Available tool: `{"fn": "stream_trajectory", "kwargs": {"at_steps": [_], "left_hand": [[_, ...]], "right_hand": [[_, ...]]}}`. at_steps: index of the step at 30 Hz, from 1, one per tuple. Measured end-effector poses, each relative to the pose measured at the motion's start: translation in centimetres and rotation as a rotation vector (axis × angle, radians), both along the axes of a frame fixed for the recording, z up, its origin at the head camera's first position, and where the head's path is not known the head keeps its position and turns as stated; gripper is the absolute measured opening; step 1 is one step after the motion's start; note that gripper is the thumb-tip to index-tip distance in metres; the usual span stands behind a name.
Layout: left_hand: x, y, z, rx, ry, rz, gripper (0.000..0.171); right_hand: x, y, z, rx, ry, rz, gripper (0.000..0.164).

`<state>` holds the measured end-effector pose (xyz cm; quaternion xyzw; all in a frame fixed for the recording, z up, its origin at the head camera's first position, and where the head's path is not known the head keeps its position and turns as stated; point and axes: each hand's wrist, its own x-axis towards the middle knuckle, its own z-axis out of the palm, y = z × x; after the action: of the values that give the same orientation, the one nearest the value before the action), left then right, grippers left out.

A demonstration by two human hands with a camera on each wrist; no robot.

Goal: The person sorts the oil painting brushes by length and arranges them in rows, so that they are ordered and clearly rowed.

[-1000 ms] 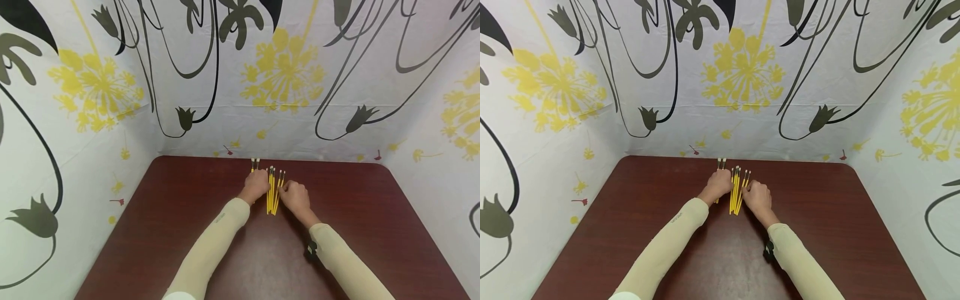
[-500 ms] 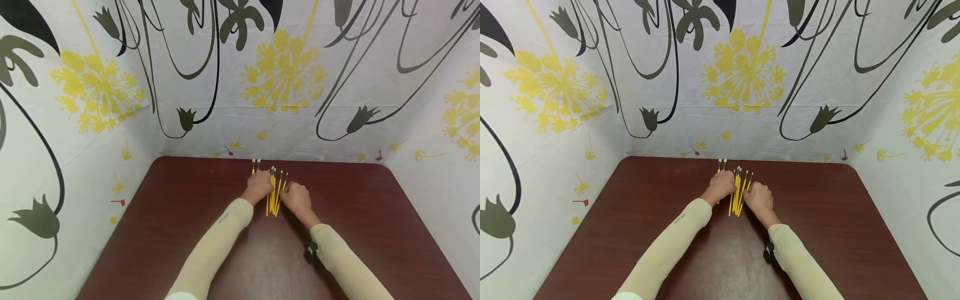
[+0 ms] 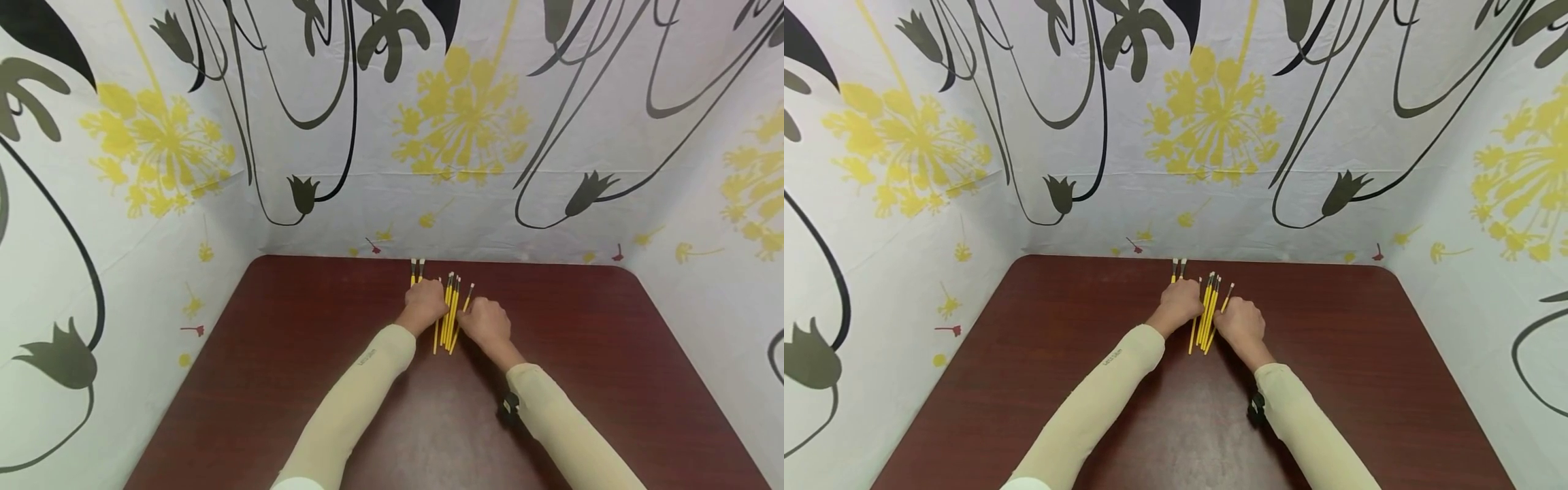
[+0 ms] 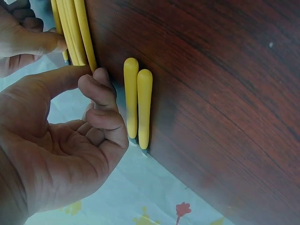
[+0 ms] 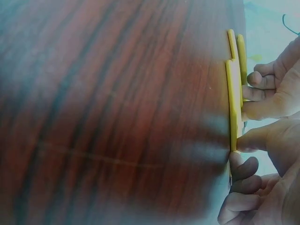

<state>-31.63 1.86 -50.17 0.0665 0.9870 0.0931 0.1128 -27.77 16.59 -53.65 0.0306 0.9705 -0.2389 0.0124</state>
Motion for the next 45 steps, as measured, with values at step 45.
{"fn": "stream_trajectory", "kwargs": {"at_steps": [45], "left_hand": [[1.8, -2.9, 0.8, 0.414, -0.103, 0.035, 0.049]], "right_hand": [[1.8, 1.0, 0.5, -0.176, -0.071, 0.024, 0.050]]}}
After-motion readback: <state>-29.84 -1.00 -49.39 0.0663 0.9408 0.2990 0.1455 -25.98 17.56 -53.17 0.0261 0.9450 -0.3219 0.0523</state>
